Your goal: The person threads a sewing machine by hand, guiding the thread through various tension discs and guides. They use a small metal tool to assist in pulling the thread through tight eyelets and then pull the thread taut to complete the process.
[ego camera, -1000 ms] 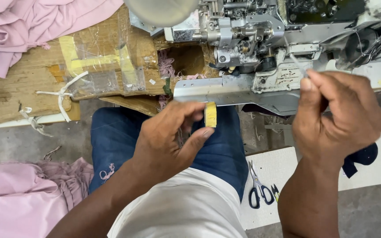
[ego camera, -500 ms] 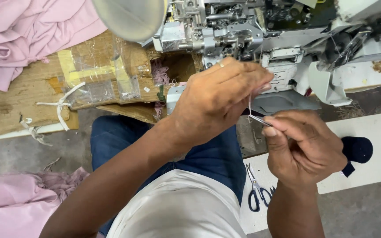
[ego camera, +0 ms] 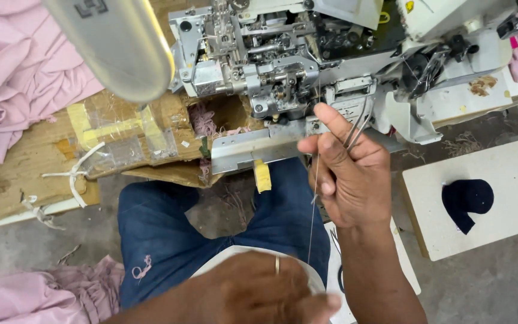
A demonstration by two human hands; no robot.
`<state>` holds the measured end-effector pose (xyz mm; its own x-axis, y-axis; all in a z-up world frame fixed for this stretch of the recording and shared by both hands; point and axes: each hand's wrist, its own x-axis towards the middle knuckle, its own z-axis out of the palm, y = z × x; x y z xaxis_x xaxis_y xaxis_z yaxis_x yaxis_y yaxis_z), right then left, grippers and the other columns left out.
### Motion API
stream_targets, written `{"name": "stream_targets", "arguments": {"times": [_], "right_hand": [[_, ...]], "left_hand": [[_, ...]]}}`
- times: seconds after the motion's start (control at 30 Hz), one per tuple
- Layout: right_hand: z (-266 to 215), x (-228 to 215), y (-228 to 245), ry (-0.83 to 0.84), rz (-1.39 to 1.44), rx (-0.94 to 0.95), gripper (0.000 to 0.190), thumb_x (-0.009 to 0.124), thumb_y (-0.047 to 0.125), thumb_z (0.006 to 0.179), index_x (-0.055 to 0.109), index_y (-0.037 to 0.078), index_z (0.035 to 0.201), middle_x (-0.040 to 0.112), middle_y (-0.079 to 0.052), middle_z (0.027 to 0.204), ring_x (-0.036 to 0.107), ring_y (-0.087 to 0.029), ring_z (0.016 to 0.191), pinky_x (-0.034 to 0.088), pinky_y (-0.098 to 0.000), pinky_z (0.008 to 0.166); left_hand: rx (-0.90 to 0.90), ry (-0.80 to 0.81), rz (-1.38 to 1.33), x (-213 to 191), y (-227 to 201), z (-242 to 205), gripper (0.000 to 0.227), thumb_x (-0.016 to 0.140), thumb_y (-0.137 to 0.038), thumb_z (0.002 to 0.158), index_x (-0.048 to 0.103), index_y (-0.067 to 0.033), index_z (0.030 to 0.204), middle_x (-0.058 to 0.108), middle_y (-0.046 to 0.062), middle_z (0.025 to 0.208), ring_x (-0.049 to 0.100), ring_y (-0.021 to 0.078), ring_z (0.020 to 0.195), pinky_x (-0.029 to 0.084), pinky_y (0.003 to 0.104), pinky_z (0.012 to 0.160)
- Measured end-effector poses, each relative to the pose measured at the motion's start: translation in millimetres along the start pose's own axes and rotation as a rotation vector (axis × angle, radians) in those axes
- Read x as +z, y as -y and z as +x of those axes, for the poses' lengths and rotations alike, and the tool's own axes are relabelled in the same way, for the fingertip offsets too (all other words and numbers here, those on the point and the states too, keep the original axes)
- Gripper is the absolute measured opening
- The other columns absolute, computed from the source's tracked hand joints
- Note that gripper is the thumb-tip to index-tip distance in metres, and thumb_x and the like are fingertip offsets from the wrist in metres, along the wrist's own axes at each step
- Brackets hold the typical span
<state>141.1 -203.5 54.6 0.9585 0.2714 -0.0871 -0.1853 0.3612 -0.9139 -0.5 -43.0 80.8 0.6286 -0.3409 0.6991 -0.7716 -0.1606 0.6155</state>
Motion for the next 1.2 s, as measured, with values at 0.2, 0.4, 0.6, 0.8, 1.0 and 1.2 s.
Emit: {"name": "stream_targets", "arguments": {"times": [0.2,0.4,0.6,0.8,1.0,1.2], "right_hand": [[-21,-17,-21,0.050,0.141,-0.002,0.015,0.063,0.003,0.102,0.070,-0.002,0.114,0.068,-0.009,0.067,0.045,-0.008,0.038,0.039,-0.0207,0.032],[-67,9,-54,0.495,-0.608,-0.499,0.012,0.059,0.019,0.106,0.070,0.016,0.109,0.072,-0.003,0.078,0.073,-0.011,0.060,0.058,-0.0238,0.054],[-83,17,-60,0.761,-0.694,-0.743,0.029,0.043,0.000,0.102,0.069,-0.002,0.114,0.063,-0.007,0.081,0.061,-0.024,0.059,0.052,-0.0376,0.057],[-65,-12,-48,0.390,-0.685,-0.665,0.008,0.057,0.015,0.100,0.062,0.010,0.099,0.069,-0.013,0.096,0.063,-0.020,0.072,0.053,-0.0295,0.064],[-26,-5,-21,0.115,0.261,-0.091,0.032,0.057,0.022,0.110,0.066,-0.005,0.125,0.076,-0.019,0.100,0.051,-0.008,0.045,0.046,-0.0197,0.039],[-24,6,-20,0.152,0.639,0.229,0.026,0.061,0.004,0.103,0.058,-0.007,0.127,0.066,-0.007,0.074,0.047,-0.005,0.041,0.042,-0.0180,0.034]], "left_hand": [[-0.349,0.930,0.100,23,37,-96,0.078,0.052,-0.033,0.115,-0.012,-0.0465,0.158,0.058,0.032,0.114,0.068,0.0489,0.075,0.051,0.051,0.051],[-0.913,-0.228,-0.122,-33,41,-5,0.041,0.045,-0.029,0.104,0.063,-0.0041,0.130,0.073,0.001,0.081,0.066,0.0096,0.058,0.057,0.024,0.052],[-0.861,-0.190,-0.204,-34,48,27,0.031,0.058,-0.025,0.100,0.074,-0.0040,0.115,0.066,0.001,0.067,0.067,0.0084,0.060,0.052,0.022,0.051],[-0.373,0.845,0.677,-41,20,34,0.029,0.057,-0.010,0.098,0.046,-0.0367,0.100,0.045,-0.011,0.066,0.053,0.0183,0.064,0.039,0.036,0.074],[0.009,0.275,-0.226,-41,5,38,0.024,0.045,-0.009,0.111,0.059,0.0101,0.108,0.064,0.026,0.118,0.062,0.0472,0.132,0.032,0.065,0.126],[-0.690,1.012,0.439,-5,47,16,0.018,0.046,-0.006,0.097,0.052,-0.0231,0.094,0.056,0.001,0.079,0.062,0.0257,0.069,0.052,0.042,0.051]]}}
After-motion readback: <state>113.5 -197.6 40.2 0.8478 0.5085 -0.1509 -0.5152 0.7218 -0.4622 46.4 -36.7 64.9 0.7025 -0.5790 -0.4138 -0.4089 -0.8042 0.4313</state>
